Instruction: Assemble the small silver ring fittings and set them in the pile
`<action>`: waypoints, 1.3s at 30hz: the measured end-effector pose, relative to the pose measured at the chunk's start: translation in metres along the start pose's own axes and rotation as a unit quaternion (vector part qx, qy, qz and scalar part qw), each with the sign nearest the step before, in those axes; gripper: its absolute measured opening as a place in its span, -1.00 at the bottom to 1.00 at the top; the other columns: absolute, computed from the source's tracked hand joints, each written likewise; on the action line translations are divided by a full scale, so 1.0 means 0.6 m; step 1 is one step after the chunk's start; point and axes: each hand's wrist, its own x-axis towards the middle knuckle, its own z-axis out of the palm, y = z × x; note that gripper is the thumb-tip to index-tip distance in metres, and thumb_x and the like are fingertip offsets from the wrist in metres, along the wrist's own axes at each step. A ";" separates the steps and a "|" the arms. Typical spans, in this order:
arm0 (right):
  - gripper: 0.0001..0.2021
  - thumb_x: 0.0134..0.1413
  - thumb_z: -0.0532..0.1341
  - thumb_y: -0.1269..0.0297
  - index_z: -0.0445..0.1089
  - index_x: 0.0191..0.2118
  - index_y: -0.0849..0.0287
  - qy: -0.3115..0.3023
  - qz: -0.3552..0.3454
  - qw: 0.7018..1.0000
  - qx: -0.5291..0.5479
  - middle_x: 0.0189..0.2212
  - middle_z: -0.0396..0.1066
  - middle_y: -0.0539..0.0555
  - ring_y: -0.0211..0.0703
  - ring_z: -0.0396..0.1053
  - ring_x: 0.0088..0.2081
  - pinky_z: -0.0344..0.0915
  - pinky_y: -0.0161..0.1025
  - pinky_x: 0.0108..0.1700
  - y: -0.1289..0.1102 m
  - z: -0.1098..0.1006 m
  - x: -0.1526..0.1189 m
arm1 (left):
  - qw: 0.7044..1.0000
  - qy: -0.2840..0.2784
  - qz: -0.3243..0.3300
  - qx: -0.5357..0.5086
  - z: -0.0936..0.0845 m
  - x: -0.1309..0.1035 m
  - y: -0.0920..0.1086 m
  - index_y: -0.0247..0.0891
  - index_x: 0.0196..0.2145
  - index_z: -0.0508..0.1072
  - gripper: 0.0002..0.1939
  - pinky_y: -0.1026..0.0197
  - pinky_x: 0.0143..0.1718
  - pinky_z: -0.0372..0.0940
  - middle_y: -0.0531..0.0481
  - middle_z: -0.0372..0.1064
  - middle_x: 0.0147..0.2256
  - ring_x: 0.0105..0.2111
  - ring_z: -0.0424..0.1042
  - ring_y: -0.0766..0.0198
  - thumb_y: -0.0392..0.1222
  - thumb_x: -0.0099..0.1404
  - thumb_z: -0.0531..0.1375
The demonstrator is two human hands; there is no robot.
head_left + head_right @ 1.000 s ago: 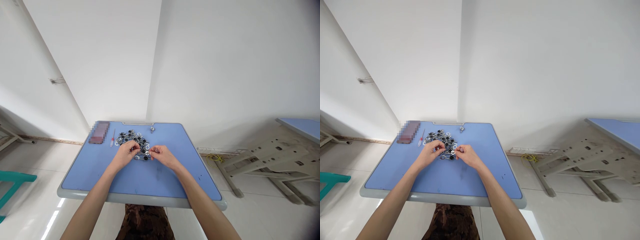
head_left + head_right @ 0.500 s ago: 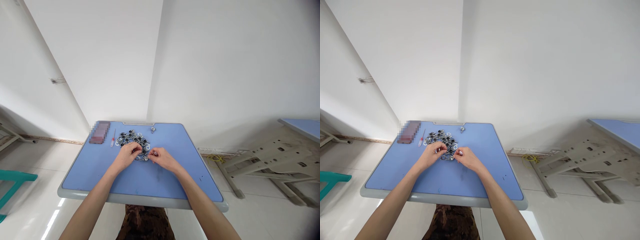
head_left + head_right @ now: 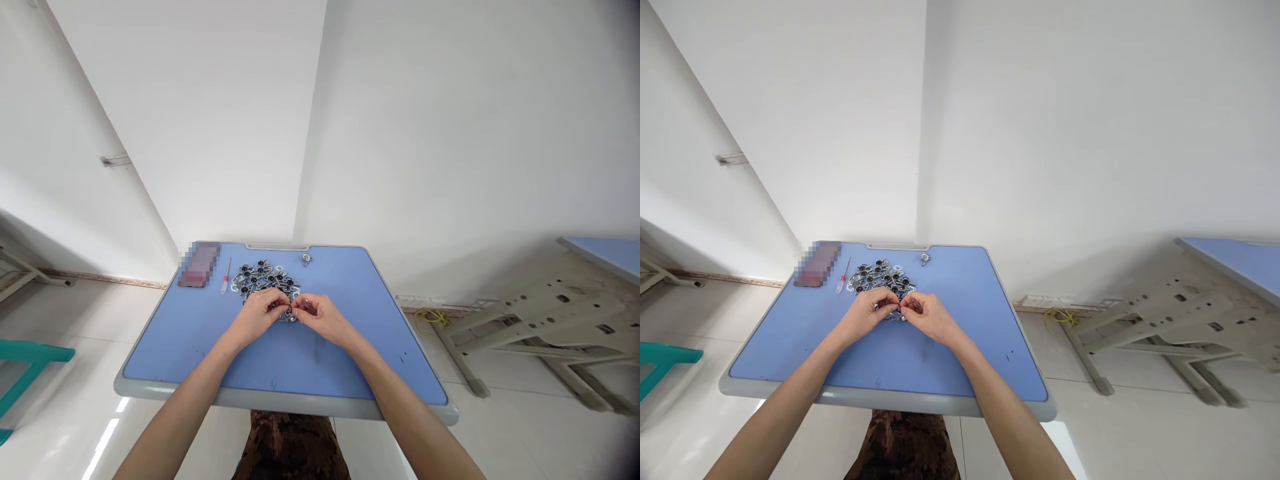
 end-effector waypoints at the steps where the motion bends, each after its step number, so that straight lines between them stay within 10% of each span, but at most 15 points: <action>1: -0.84 0.00 0.13 0.21 0.31 -0.44 0.20 0.001 -0.001 1.000 0.001 -0.62 0.10 -0.10 -0.35 0.02 -0.55 0.01 -0.34 -0.49 0.000 0.001 0.000 | 1.000 0.002 0.001 0.002 0.000 0.000 0.000 -0.24 -0.39 0.38 -0.91 0.33 -0.42 0.17 0.08 0.32 -0.45 -0.44 0.29 0.37 -0.35 0.22 0.09; 18: -0.82 0.05 0.09 0.26 0.38 -0.43 0.20 0.059 0.082 0.955 -0.280 -0.55 0.36 0.02 -0.26 0.22 -0.50 0.05 -0.34 -0.43 0.019 -0.034 0.008 | 0.990 -0.023 -0.010 0.142 0.002 -0.004 -0.002 -0.23 -0.41 0.39 -0.88 0.29 -0.37 0.19 0.05 0.35 -0.40 -0.38 0.31 0.31 -0.18 0.25 0.13; 33: -0.84 0.08 0.07 0.30 0.37 -0.40 0.20 0.083 0.076 0.949 -0.295 -0.50 0.38 0.03 -0.27 0.23 -0.48 0.07 -0.34 -0.41 0.018 -0.027 0.011 | 0.986 -0.062 0.012 0.151 0.003 -0.002 -0.006 -0.24 -0.45 0.38 -0.90 0.27 -0.33 0.18 0.04 0.33 -0.44 -0.37 0.31 0.29 -0.29 0.21 0.13; 39: -0.85 0.03 0.11 0.25 0.37 -0.40 0.19 -0.001 0.036 0.976 -0.215 -0.61 0.22 -0.07 -0.33 0.11 -0.55 0.04 -0.38 -0.49 0.000 -0.037 -0.005 | 0.992 -0.030 -0.036 0.119 -0.023 -0.002 -0.005 -0.25 -0.49 0.36 -0.89 0.30 -0.40 0.16 0.06 0.31 -0.47 -0.44 0.29 0.33 -0.30 0.18 0.10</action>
